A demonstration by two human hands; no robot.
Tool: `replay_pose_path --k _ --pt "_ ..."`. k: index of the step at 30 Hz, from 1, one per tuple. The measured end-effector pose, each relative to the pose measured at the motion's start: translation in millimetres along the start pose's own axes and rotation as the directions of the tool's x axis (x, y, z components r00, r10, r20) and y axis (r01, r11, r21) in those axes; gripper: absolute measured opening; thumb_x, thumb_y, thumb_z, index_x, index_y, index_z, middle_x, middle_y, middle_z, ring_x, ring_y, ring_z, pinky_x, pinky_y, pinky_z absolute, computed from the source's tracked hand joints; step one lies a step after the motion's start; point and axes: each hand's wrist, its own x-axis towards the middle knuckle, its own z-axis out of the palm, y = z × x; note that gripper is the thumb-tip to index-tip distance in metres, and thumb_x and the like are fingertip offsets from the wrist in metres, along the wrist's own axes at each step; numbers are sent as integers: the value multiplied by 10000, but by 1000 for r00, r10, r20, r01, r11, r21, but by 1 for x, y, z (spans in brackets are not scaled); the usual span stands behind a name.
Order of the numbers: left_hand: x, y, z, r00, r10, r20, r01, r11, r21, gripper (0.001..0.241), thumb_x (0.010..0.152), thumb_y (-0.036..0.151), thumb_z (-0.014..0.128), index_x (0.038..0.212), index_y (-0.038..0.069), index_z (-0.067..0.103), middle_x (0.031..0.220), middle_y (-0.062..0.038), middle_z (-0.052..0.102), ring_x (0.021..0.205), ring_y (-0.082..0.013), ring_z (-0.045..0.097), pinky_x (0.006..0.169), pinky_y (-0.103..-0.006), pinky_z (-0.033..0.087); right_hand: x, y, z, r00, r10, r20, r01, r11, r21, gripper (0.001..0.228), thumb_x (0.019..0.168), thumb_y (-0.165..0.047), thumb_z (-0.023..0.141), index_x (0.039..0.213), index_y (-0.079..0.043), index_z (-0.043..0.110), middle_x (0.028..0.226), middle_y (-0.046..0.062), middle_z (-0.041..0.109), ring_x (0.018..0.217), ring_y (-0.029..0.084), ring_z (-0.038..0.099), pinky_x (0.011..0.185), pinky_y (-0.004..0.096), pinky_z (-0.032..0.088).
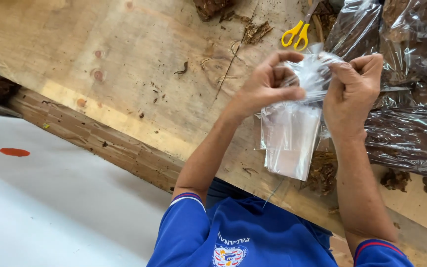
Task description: The person is manually packaging bundles of dried leaves into clear plastic bags on a wooden workbench.
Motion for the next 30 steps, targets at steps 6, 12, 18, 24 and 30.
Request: replay_pose_path --k 6,12,18,24,30 --pt "1 -3 -12 996 -56 -71 52 997 -53 152 947 208 699 939 58 718 747 -7 633 598 -33 520 507 -149 392 3 -20 3 978 78 193 -58 993 -106 326 1017 -73 839 1262 51 663 1070 185 440 906 306 499 696 390 530" --pt "43 -22 -82 965 -26 -261 40 998 46 259 923 333 696 836 89 696 671 14 594 555 -48 506 472 -171 378 8 -25 4 962 78 260 -55 994 -95 345 921 96 746 1264 103 703 1202 218 538 847 304 671 780 382 591" --pt "89 3 -108 936 49 -348 90 924 372 340 908 395 727 743 112 637 650 32 597 529 -40 499 476 -203 397 11 -21 9 961 145 235 -156 987 29 291 1017 -2 755 1255 147 681 1271 273 601 863 272 718 811 353 647" --pt "87 21 -60 989 -37 -146 68 975 211 269 1003 362 591 872 129 561 802 -89 787 443 -30 455 393 -182 363 14 -16 4 945 229 235 -285 927 243 206 1052 -76 702 1255 -114 702 1501 219 372 1286 362 521 1074 474 549" --pt "67 29 -24 997 -51 64 40 986 162 281 1040 390 566 1009 111 561 936 -25 756 456 -32 446 374 -173 379 18 -25 14 933 274 235 -338 890 305 246 1097 -250 629 1235 -53 679 1384 212 477 1259 292 559 930 385 570"
